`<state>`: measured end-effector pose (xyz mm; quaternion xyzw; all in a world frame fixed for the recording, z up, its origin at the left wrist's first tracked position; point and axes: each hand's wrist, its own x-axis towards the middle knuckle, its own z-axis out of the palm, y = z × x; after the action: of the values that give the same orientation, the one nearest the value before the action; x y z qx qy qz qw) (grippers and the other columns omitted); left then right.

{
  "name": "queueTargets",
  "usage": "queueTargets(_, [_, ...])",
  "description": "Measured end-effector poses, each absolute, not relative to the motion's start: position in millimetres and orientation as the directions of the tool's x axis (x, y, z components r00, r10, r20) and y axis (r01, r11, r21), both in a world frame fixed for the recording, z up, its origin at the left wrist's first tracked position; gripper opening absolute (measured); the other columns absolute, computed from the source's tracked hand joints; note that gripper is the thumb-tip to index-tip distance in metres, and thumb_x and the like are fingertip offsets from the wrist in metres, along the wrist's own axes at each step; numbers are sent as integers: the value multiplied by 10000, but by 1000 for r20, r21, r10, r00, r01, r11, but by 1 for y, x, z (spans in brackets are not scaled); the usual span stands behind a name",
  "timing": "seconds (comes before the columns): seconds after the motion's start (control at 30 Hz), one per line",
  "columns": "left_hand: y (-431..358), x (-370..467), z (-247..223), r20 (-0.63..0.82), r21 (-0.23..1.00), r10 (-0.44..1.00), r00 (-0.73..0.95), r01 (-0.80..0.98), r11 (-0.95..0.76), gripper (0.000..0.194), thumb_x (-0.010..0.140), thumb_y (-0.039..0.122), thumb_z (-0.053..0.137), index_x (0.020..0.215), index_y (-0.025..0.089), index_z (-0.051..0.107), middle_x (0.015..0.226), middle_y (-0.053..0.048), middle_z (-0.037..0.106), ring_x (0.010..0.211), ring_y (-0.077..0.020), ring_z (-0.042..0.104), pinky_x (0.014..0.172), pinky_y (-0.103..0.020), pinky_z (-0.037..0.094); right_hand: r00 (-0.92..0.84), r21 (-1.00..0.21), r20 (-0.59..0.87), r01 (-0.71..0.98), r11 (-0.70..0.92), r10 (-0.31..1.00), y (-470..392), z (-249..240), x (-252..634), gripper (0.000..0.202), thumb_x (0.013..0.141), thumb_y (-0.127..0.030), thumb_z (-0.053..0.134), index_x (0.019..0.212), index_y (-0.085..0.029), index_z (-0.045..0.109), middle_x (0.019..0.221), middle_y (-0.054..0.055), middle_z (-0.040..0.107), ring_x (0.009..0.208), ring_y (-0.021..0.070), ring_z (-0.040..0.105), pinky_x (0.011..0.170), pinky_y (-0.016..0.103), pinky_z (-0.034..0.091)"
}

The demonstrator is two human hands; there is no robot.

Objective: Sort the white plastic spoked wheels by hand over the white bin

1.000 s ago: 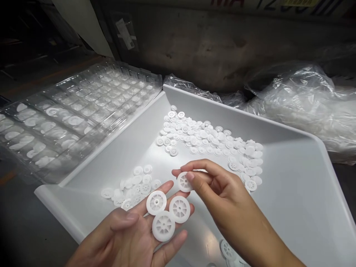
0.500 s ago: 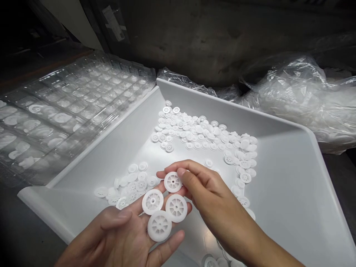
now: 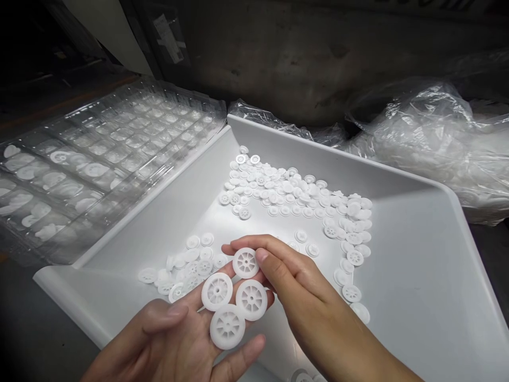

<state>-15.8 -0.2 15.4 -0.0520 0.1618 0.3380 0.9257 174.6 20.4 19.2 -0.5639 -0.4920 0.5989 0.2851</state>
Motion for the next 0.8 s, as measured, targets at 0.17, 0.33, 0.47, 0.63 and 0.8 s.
queueTargets(0.17, [0,-16,16,-341,34,608,717,-637,770,530,859,307,583,1378,207,558,1570,-57,437,1526,-302,187,1164,-417,339,-149,-887,-455,163,-432,878,19,15,178,391,971,-616,472,1253,-408,643,1170,27,724,1029,222,705,817,304,598])
queueTargets(0.33, [2,-17,17,-340,34,603,722,-631,775,534,836,312,621,1361,227,573,1571,-36,437,1539,-316,94,1189,-454,307,-177,-862,-503,32,-506,846,18,11,182,433,963,-614,484,1300,-383,626,1302,54,671,1175,273,650,954,385,561])
queueTargets(0.47, [2,-18,15,-333,47,596,731,-618,785,513,842,318,614,1349,243,584,1564,-18,448,1540,-314,69,1205,-452,293,-165,-855,-516,35,-517,841,19,12,180,454,951,-641,471,1279,-381,647,1339,45,642,1217,306,616,1026,481,508])
queueTargets(0.63, [1,-18,14,-336,61,593,732,-611,789,507,822,325,635,1325,270,598,1562,-7,449,1542,-307,85,1211,-456,282,-242,-862,-498,30,-506,833,18,12,179,511,977,-663,347,1312,-398,628,1181,41,703,1210,306,622,1055,515,469])
queueTargets(0.8, [-1,-10,12,-320,-3,647,692,-684,730,408,884,324,520,1276,278,623,1385,-49,606,1390,-224,461,1090,-363,404,-336,-922,-366,261,-287,868,13,7,182,472,1005,-598,329,1401,-453,539,1506,-20,503,1411,310,429,1084,532,411])
